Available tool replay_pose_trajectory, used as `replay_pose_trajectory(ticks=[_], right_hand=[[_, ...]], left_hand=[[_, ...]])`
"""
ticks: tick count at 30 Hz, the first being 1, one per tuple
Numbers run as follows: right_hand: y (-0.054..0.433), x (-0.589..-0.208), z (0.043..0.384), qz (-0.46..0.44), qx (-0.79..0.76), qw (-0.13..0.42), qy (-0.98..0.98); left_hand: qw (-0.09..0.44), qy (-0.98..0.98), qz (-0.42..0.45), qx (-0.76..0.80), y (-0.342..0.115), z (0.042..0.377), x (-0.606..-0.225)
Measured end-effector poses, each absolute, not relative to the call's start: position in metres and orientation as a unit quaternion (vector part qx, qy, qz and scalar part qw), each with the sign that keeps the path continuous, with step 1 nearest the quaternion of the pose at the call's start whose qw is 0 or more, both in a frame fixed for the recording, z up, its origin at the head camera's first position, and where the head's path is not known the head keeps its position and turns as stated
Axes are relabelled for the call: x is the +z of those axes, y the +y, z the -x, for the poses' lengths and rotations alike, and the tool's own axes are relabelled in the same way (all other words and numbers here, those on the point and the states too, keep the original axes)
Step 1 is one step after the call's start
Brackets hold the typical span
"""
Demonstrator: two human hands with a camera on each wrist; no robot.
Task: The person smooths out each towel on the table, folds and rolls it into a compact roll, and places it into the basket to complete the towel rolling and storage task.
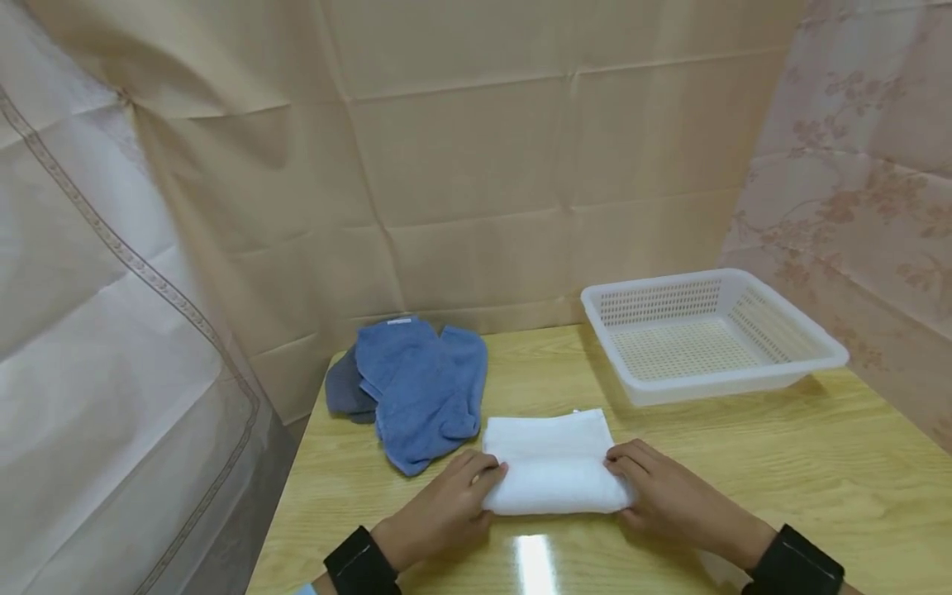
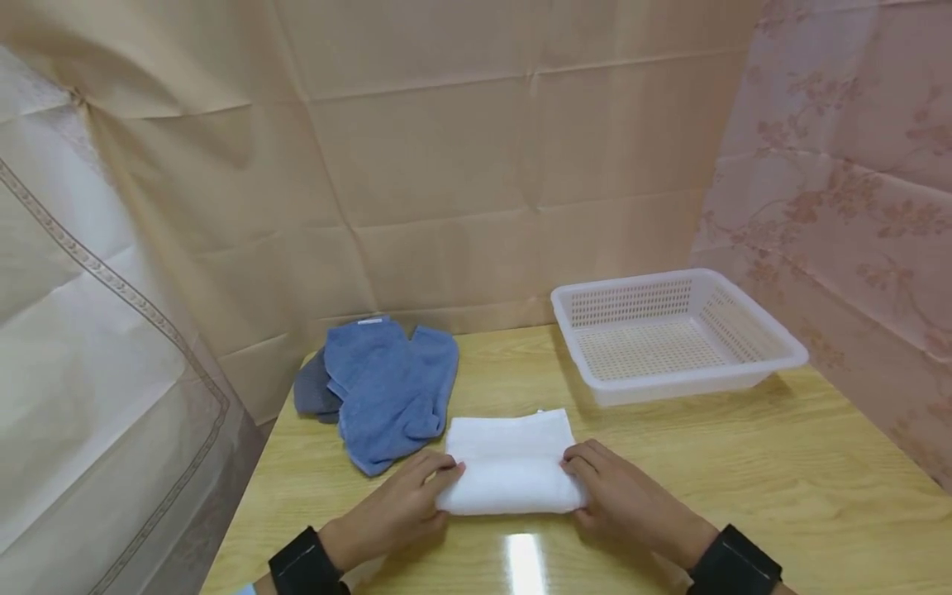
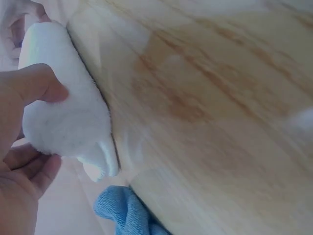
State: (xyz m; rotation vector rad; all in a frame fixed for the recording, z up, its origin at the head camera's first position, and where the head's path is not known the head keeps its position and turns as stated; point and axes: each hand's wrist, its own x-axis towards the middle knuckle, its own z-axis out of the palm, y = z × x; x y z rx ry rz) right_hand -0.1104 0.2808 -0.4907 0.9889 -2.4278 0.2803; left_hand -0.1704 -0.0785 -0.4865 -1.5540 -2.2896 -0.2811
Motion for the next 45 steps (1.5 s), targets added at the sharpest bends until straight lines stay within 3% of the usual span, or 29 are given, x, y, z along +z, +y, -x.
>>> replay_pose_trajectory(ticks=[19,26,31,34,41,45], right_hand=[[0.286,-0.468,0.122,-0.333,0.222,0.055,-0.915],[0.293,-0.467,0.133,-0.339,0.294,-0.040,-0.893],[0.294,-0.468,0.136,-0.335,0.348,-0.067,-0.873],[0.293,-0.470,0.133,-0.334,0.358,-0.039,-0.871],[0.288,-0.477,0.117,-0.320,0.227,0.129,-0.911],[0.286,-0.480,0.113,-0.326,0.184,0.195,-0.907]], left_hand=[[0.057,-0.846,0.513,-0.135,-0.072,0.182,-0.474],[-0.035,-0.848,0.476,-0.231,-0.078,0.180,-0.478],[-0.110,-0.832,0.430,-0.334,-0.082,0.183,-0.481],[-0.079,-0.819,0.438,-0.363,-0.083,0.182,-0.481],[0.135,-0.838,0.469,-0.244,-0.077,0.174,-0.482],[0.194,-0.831,0.481,-0.204,-0.073,0.170,-0.481]])
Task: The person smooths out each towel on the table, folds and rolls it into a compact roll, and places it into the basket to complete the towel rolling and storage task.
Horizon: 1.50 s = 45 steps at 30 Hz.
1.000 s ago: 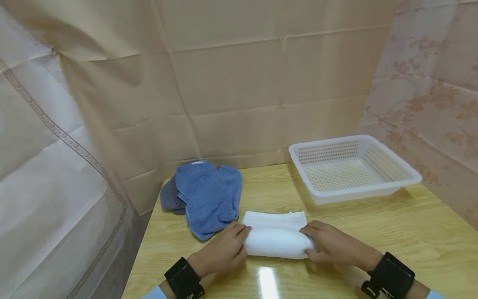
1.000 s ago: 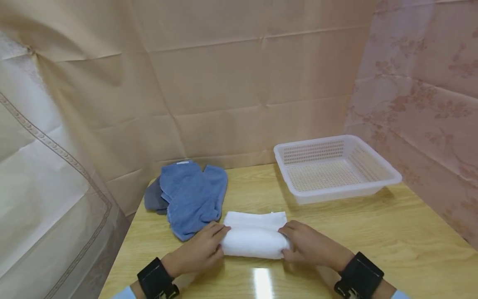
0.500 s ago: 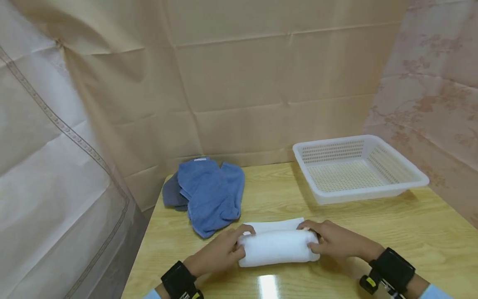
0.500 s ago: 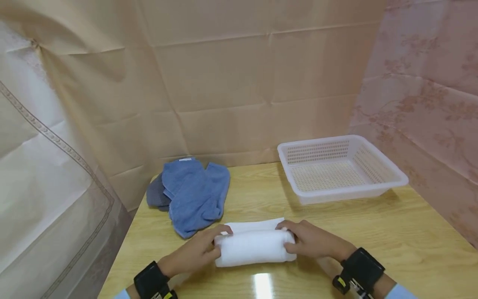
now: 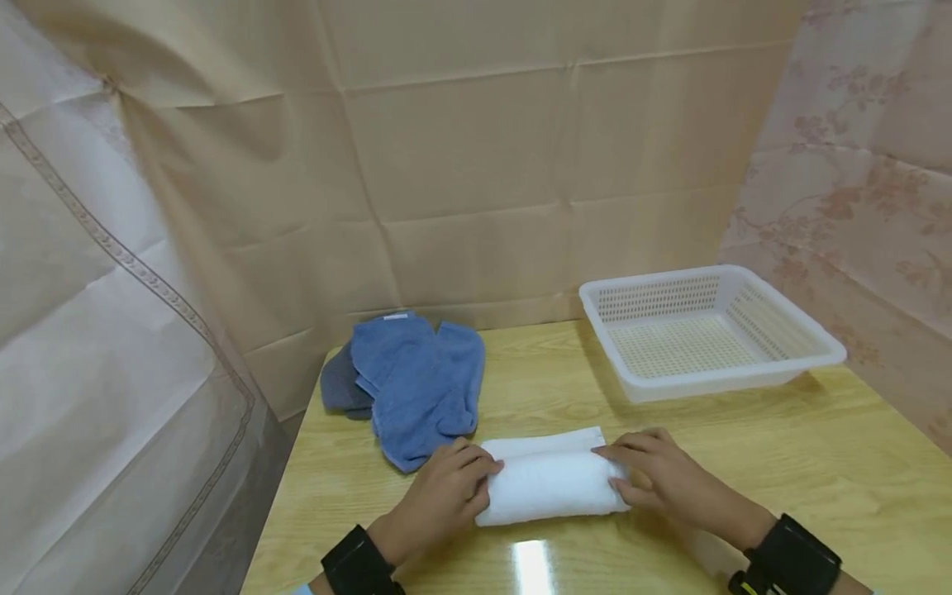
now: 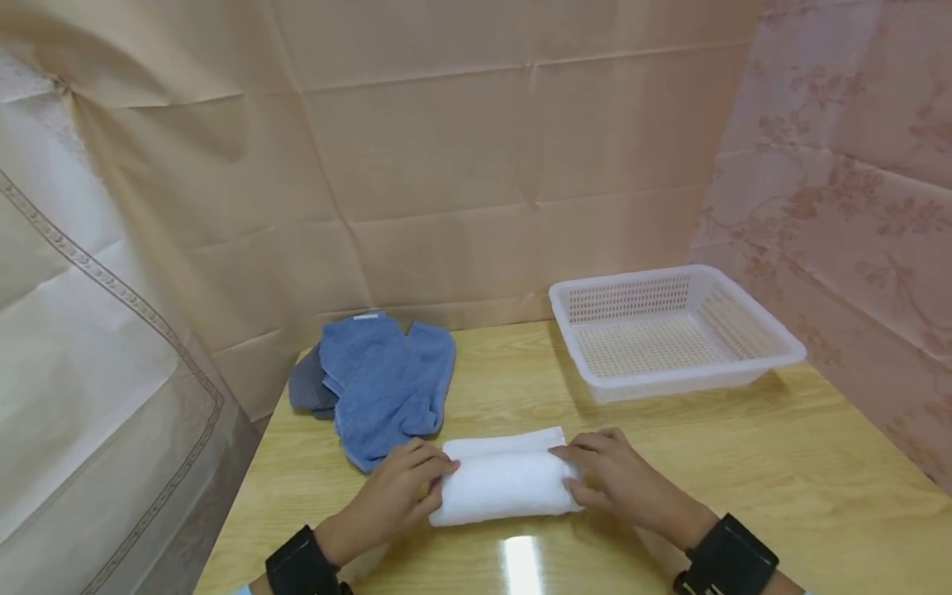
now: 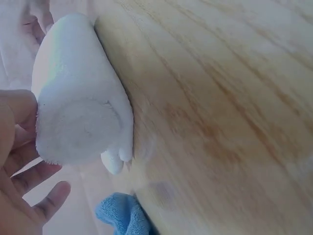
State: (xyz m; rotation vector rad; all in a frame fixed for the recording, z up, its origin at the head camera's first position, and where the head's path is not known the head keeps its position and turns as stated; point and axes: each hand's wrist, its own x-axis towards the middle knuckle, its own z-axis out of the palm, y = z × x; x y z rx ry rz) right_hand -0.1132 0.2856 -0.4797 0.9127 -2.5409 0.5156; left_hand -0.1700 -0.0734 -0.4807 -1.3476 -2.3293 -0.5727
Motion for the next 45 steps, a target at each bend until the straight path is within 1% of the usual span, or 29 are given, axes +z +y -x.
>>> replay_pose_trajectory(ticks=[3,7,13,17,19,22,25,30,37,41,45], right_hand=[[0.284,-0.482,0.114,-0.353,0.170,0.235,-0.889],[0.283,-0.485,0.112,-0.383,0.156,0.271,-0.869],[0.286,-0.489,0.105,-0.389,0.146,0.268,-0.869],[0.287,-0.490,0.106,-0.394,0.122,0.270,-0.870],[0.286,-0.491,0.108,-0.395,0.108,0.274,-0.870],[0.283,-0.491,0.110,-0.386,0.087,0.274,-0.876],[0.281,-0.490,0.111,-0.358,0.097,0.241,-0.897],[0.285,-0.485,0.116,-0.305,0.197,0.135,-0.922],[0.290,-0.480,0.130,-0.309,0.287,0.079,-0.904],[0.289,-0.475,0.133,-0.294,0.328,0.023,-0.898],[0.291,-0.471,0.136,-0.283,0.358,-0.024,-0.889]], left_hand=[[0.207,-0.828,0.486,-0.191,-0.074,0.167,-0.479],[0.213,-0.828,0.493,-0.160,-0.076,0.166,-0.477],[0.225,-0.814,0.525,-0.103,-0.081,0.163,-0.476],[0.223,-0.821,0.519,-0.085,-0.081,0.162,-0.477],[0.218,-0.825,0.514,-0.090,-0.080,0.162,-0.479],[0.190,-0.832,0.507,-0.119,-0.081,0.163,-0.481],[0.155,-0.839,0.501,-0.146,-0.082,0.168,-0.481],[0.095,-0.844,0.498,-0.174,-0.084,0.179,-0.480],[-0.043,-0.852,0.463,-0.242,-0.089,0.192,-0.480],[-0.099,-0.840,0.444,-0.295,-0.092,0.196,-0.481],[-0.142,-0.818,0.437,-0.347,-0.094,0.202,-0.484]])
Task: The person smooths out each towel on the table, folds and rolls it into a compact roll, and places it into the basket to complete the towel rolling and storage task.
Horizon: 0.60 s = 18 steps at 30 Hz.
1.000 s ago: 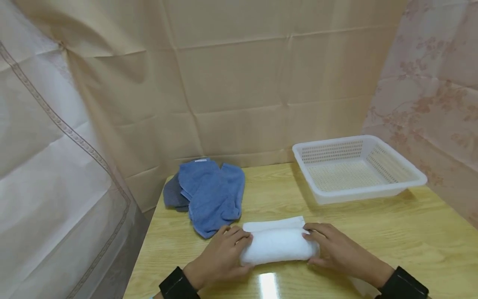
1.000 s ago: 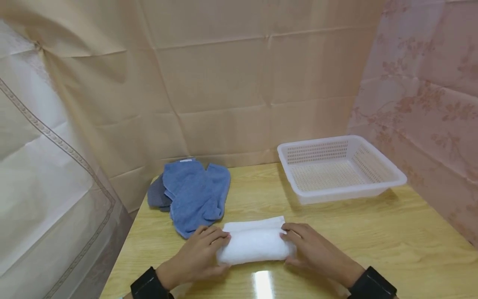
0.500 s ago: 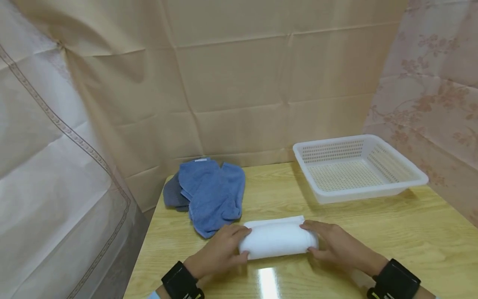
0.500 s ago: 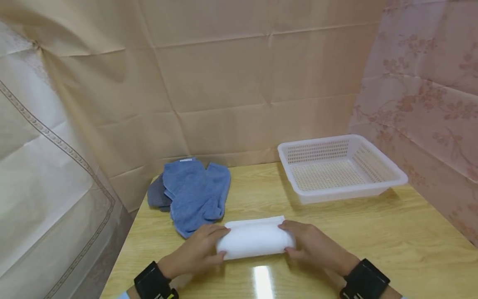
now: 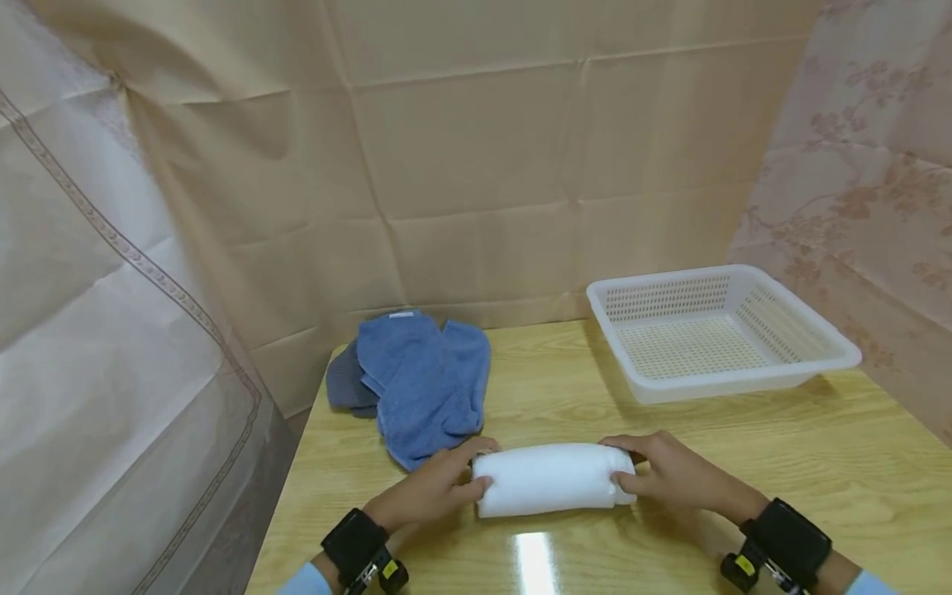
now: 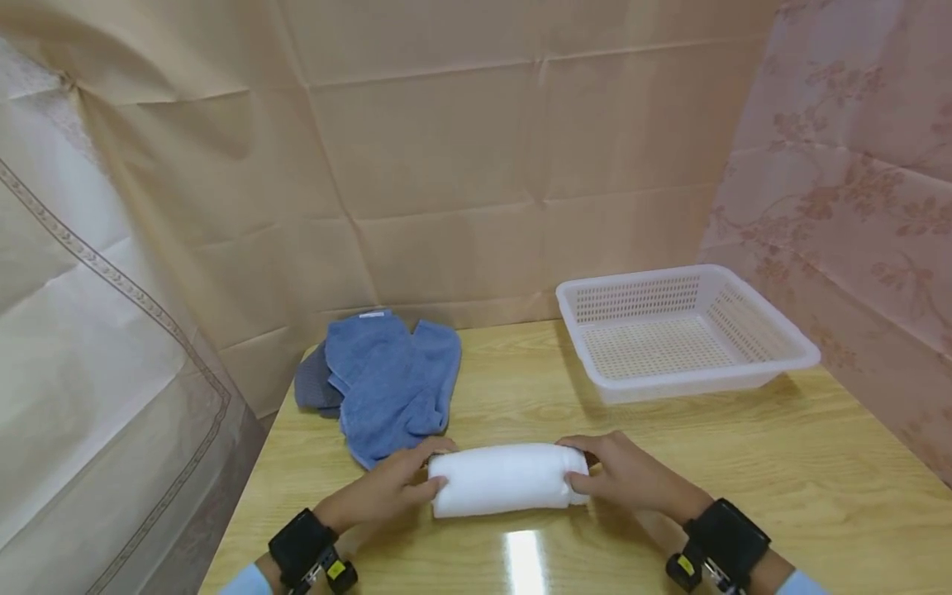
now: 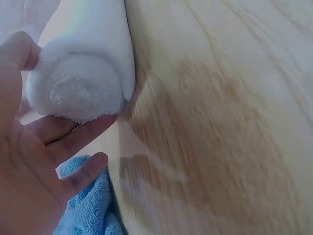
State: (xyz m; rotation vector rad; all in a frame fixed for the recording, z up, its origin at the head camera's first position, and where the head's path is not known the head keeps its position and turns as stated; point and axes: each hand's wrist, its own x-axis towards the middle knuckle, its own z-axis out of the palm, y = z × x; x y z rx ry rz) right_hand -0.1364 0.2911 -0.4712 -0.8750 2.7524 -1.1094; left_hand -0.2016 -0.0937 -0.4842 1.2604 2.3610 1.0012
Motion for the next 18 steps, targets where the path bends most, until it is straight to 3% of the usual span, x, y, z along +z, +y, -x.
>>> replay_pose_trajectory(ticks=[2,4,9,13,18], right_hand=[[0.291,-0.470,0.138,0.276,-0.365,0.040,0.888],[0.292,-0.469,0.139,0.268,-0.369,0.048,0.889],[0.291,-0.466,0.138,0.266,-0.351,0.032,0.897],[0.285,-0.465,0.133,0.273,-0.298,-0.015,0.915],[0.268,-0.468,0.122,0.297,-0.170,-0.125,0.931]], left_hand=[[0.142,0.817,-0.434,0.351,-0.093,0.201,-0.484],[0.109,0.830,-0.441,0.324,-0.088,0.198,-0.484],[-0.043,0.864,-0.479,0.150,-0.068,0.182,-0.482],[-0.086,0.869,-0.481,0.082,-0.060,0.174,-0.482],[-0.105,0.876,-0.468,0.055,-0.057,0.173,-0.491]])
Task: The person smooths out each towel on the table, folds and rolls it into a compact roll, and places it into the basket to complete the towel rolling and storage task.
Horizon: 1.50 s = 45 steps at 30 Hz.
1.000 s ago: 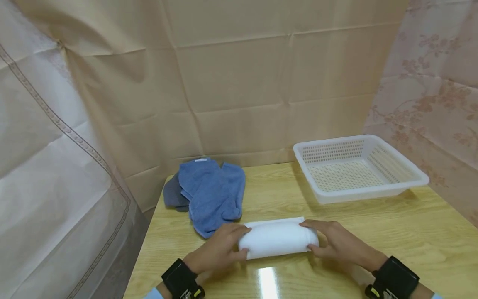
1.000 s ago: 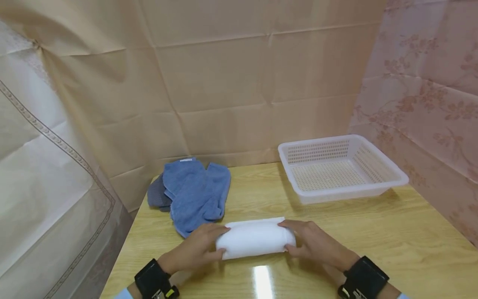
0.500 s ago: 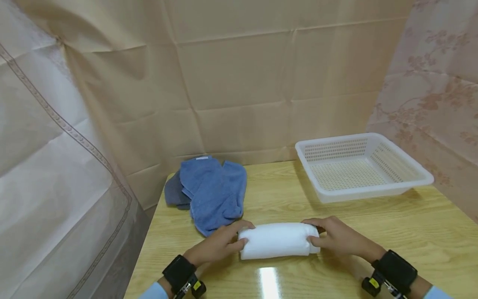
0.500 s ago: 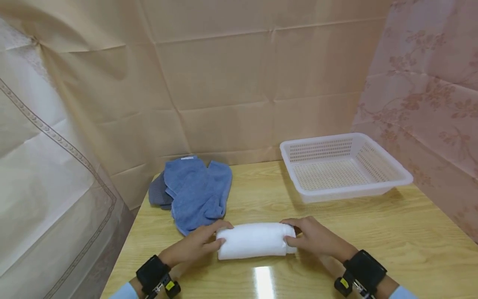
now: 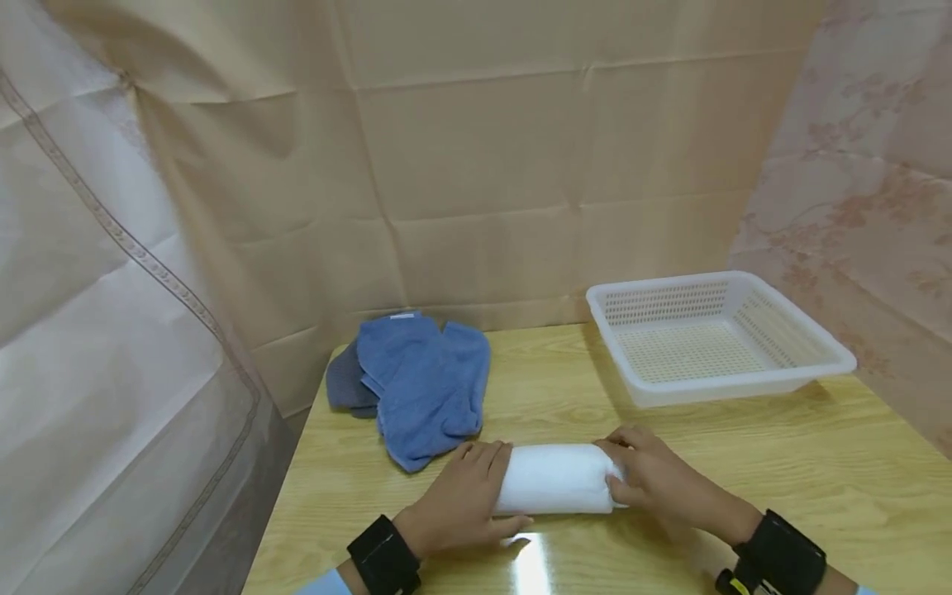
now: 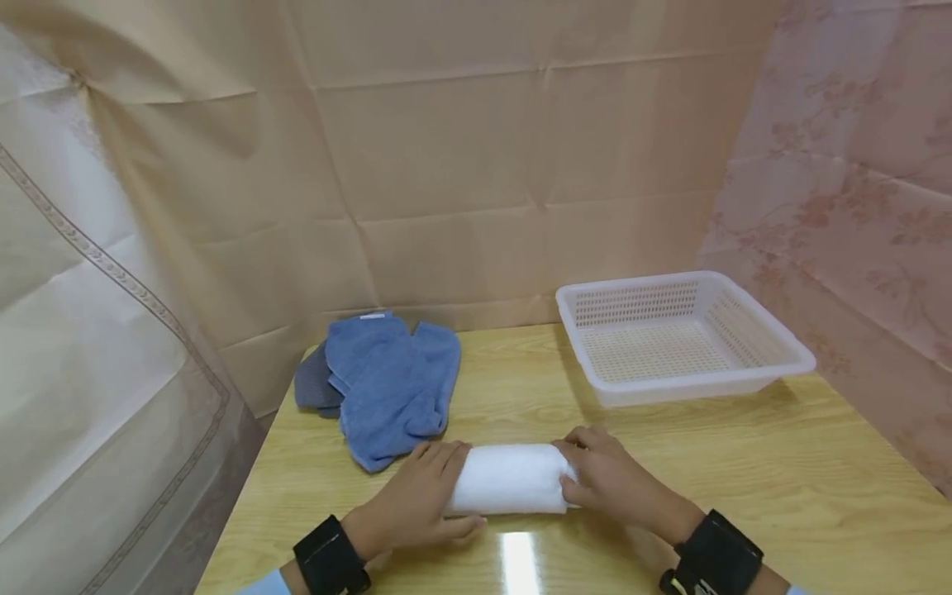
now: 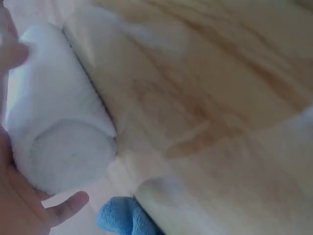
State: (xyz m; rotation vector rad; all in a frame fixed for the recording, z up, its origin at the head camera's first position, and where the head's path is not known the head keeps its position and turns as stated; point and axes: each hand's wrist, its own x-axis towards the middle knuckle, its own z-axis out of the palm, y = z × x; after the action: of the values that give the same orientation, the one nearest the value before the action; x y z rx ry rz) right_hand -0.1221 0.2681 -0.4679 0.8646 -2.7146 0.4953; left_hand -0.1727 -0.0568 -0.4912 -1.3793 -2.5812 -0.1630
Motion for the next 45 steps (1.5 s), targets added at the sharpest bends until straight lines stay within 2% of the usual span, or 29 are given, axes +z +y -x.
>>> replay_pose_trajectory(ticks=[4,6,8,10,16,20,23,27,30,32,35,38,42,45], right_hand=[[0.253,-0.472,0.112,-0.313,0.076,0.193,-0.927],[0.247,-0.474,0.107,-0.319,0.048,0.196,-0.926],[0.244,-0.475,0.104,-0.315,0.048,0.187,-0.929],[0.242,-0.476,0.103,-0.305,0.048,0.171,-0.936],[0.244,-0.479,0.117,-0.281,0.087,0.114,-0.949],[0.246,-0.482,0.131,-0.276,0.102,0.109,-0.949],[0.248,-0.483,0.141,-0.275,0.114,0.107,-0.949],[0.250,-0.482,0.153,-0.266,0.145,0.073,-0.950],[0.252,-0.482,0.163,-0.269,0.168,0.047,-0.947],[0.255,-0.480,0.168,-0.277,0.174,0.034,-0.944],[0.253,-0.477,0.172,-0.286,0.147,0.036,-0.946],[0.245,-0.477,0.175,-0.292,0.085,0.066,-0.950],[0.237,-0.483,0.179,-0.301,0.034,0.108,-0.947],[0.238,-0.485,0.183,-0.303,0.051,0.110,-0.945]], left_hand=[[0.150,-0.869,0.470,-0.047,-0.053,0.177,-0.499],[0.162,-0.865,0.471,-0.055,-0.052,0.180,-0.500],[0.151,-0.863,0.476,-0.073,-0.050,0.184,-0.500],[0.113,-0.865,0.478,-0.101,-0.049,0.189,-0.498],[-0.049,-0.870,0.450,-0.197,-0.049,0.210,-0.488],[-0.107,-0.862,0.439,-0.228,-0.049,0.216,-0.481],[-0.069,-0.876,0.443,-0.178,-0.047,0.215,-0.476],[0.069,-0.889,0.451,-0.031,-0.036,0.206,-0.475],[0.135,-0.886,0.442,0.037,-0.028,0.201,-0.480],[0.127,-0.888,0.440,0.033,-0.025,0.203,-0.481],[0.080,-0.890,0.449,-0.021,-0.025,0.211,-0.480],[0.029,-0.886,0.457,-0.075,-0.026,0.222,-0.477],[-0.013,-0.884,0.455,-0.106,-0.028,0.228,-0.474],[-0.042,-0.883,0.453,-0.114,-0.027,0.230,-0.468]])
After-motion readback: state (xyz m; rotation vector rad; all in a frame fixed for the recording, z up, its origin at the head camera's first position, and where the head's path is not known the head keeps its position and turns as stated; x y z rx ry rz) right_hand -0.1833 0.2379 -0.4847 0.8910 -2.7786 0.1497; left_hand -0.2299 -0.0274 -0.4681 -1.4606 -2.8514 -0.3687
